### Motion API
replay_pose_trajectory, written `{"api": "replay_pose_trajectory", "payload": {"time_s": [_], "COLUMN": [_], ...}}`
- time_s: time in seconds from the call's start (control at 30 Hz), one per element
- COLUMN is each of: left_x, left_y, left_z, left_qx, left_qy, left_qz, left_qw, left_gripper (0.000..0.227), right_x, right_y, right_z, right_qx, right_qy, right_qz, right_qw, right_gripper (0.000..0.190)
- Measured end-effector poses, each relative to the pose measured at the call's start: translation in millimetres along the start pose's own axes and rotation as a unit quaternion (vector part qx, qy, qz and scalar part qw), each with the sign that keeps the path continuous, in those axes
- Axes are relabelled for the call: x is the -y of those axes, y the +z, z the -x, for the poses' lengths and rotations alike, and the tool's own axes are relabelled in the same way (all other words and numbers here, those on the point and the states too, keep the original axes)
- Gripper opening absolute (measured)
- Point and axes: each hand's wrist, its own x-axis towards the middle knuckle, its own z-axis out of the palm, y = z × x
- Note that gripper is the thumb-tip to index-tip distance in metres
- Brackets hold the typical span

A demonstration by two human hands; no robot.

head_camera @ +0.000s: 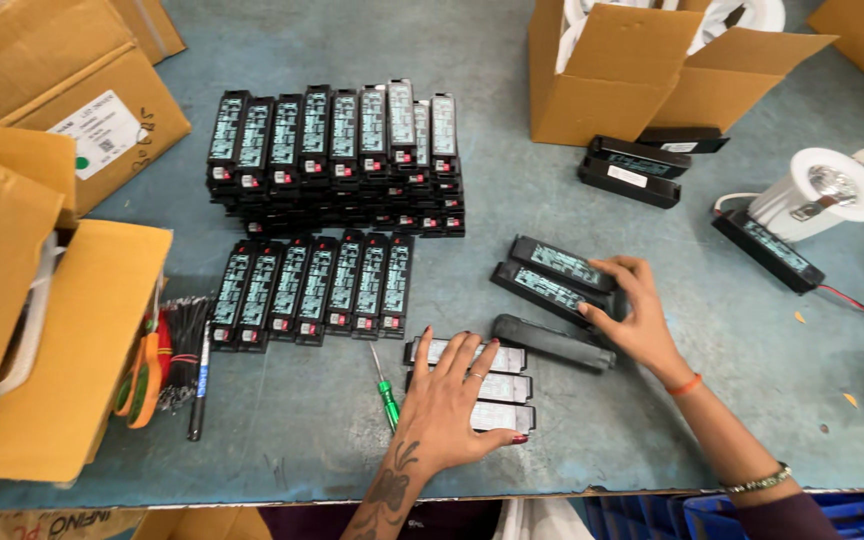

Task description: The person assembles small black rectangular electronic modules on a workbench. They use a green screwdriver to tighten screws on the modules, then stack them in neat rows. The person also handles black plastic clips and white circular light fixtures, placing them into boxes and trays.

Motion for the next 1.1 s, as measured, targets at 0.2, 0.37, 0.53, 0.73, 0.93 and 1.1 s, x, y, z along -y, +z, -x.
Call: {"api": "replay_pose_trajectory", "payload": {"time_s": [0.2, 0.37, 0.53, 0.73, 0.93, 1.1], "left_x": [0, 0, -1, -1, -1, -1], "left_y": [-2, -2, -3, -4, -2, -3], "left_z": [-1, -2, -1, -2, -3, -3], "left_qx": [0.022, 0.016, 0.013, 0.011, 0.007, 0.024], "left_qy": [-0.011, -0.009, -0.007, -0.01, -0.01, -0.019], "left_qz": [0.009, 0.002, 0.013, 0.02, 0.02, 0.019], "left_qw": [1.0, 1.0, 1.0, 1.0, 1.0, 0.999], "left_gripper": [0.113, 0.112, 0.112, 0.112, 0.111, 0.11], "right_x": [17, 44, 83, 105, 98, 82], "right_y": [-5, -4, 11, 24, 30, 39], "right_z": [-28, -35, 9, 52, 47, 13], "right_qx": [0.025, 0.026, 0.068, 0.005, -0.005, 0.002], "right_qy": [-0.017, -0.036, -0.069, -0.137, -0.124, -0.154], "right_qz": [0.056, 0.108, 0.16, 0.17, 0.13, 0.204], "right_qw": [0.998, 0.993, 0.982, 0.976, 0.984, 0.967], "right_gripper": [0.048, 0.039, 0.03, 0.028, 0.025, 0.026]}}
